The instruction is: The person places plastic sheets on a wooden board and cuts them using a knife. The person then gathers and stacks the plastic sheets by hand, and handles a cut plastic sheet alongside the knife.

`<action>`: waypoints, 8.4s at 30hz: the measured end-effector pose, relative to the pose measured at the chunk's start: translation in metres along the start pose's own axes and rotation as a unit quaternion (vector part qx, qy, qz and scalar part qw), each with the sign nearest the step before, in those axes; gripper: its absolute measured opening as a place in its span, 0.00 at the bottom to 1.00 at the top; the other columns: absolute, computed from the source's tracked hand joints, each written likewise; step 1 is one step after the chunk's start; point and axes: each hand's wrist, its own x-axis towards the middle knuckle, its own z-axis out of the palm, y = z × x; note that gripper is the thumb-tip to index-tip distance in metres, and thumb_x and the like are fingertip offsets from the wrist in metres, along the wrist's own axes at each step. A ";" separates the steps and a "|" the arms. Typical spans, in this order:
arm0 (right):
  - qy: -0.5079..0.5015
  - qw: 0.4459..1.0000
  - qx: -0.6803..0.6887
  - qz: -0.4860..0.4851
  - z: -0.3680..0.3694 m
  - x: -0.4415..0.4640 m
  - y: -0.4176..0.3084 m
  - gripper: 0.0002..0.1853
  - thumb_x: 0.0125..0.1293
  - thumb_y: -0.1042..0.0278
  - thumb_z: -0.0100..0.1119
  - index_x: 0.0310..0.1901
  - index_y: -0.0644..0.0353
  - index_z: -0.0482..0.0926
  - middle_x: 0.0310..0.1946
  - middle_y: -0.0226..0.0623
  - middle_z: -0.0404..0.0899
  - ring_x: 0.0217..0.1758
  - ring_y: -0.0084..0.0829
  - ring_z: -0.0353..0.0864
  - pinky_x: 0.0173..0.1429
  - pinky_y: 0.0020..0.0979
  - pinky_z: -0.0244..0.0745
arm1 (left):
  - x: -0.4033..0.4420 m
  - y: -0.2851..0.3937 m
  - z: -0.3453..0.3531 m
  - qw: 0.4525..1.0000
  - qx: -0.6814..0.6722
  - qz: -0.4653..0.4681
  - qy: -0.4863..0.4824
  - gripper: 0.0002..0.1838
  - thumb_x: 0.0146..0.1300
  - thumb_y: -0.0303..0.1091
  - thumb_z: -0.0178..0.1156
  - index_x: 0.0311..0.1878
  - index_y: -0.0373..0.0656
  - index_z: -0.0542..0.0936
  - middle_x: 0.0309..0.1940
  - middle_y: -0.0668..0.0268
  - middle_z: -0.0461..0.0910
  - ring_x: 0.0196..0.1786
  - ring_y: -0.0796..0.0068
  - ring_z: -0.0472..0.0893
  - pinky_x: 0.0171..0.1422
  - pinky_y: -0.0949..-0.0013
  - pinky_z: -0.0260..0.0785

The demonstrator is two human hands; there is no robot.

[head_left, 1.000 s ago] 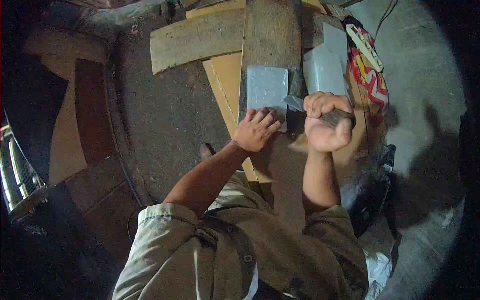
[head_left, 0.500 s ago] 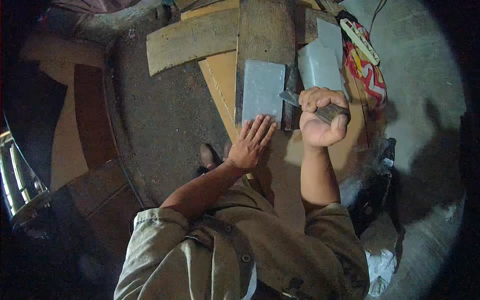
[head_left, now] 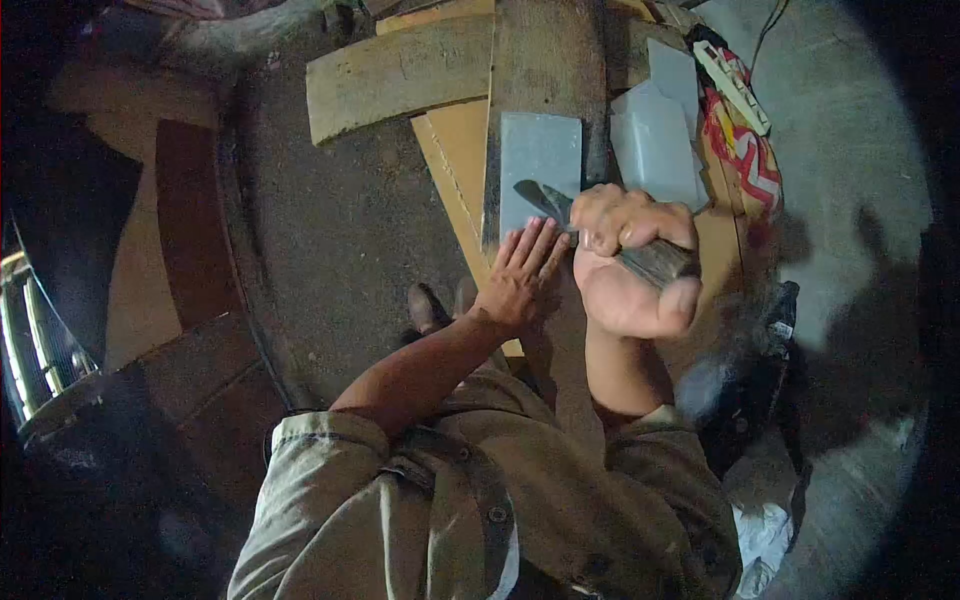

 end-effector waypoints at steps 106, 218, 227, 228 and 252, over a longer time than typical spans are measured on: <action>-0.003 1.000 0.001 0.013 -0.003 -0.019 -0.004 0.27 0.60 0.38 0.50 0.36 0.61 0.67 0.23 0.38 0.68 0.26 0.33 0.65 0.33 0.38 0.61 | -0.009 0.004 0.005 0.999 -0.019 -0.028 0.023 0.39 0.63 0.57 0.49 0.70 0.40 0.57 0.72 0.53 0.49 0.75 0.52 0.46 0.76 0.50 0.37; 0.025 0.995 -0.036 0.084 0.007 -0.040 0.005 0.26 0.61 0.41 0.52 0.32 0.63 0.68 0.21 0.37 0.67 0.26 0.32 0.65 0.36 0.33 0.63 | 0.039 -0.108 -0.021 0.982 -0.133 -0.066 0.115 0.31 0.56 0.54 0.61 0.65 0.78 0.65 0.71 0.49 0.48 0.73 0.43 0.46 0.73 0.46 0.44; 0.009 0.995 -0.059 0.080 -0.005 -0.039 0.000 0.28 0.61 0.37 0.47 0.31 0.60 0.65 0.19 0.35 0.64 0.23 0.30 0.62 0.30 0.34 0.57 | 0.036 -0.105 -0.019 0.981 -0.137 -0.093 0.099 0.31 0.58 0.55 0.59 0.66 0.79 0.65 0.72 0.52 0.48 0.74 0.44 0.45 0.74 0.45 0.43; 0.038 0.994 -0.060 0.086 -0.008 -0.037 -0.002 0.28 0.61 0.37 0.50 0.30 0.62 0.67 0.20 0.37 0.66 0.24 0.31 0.64 0.31 0.34 0.60 | 0.039 -0.105 -0.020 0.984 -0.116 -0.091 0.099 0.31 0.58 0.56 0.59 0.66 0.79 0.64 0.72 0.52 0.48 0.74 0.44 0.45 0.74 0.45 0.43; 0.084 0.991 -0.102 0.034 -0.055 -0.033 -0.024 0.25 0.62 0.42 0.49 0.32 0.63 0.68 0.21 0.38 0.68 0.24 0.32 0.65 0.31 0.34 0.61 | 0.041 -0.104 -0.026 0.977 -0.177 -0.094 0.070 0.29 0.60 0.52 0.59 0.66 0.77 0.65 0.73 0.51 0.45 0.75 0.45 0.42 0.74 0.47 0.42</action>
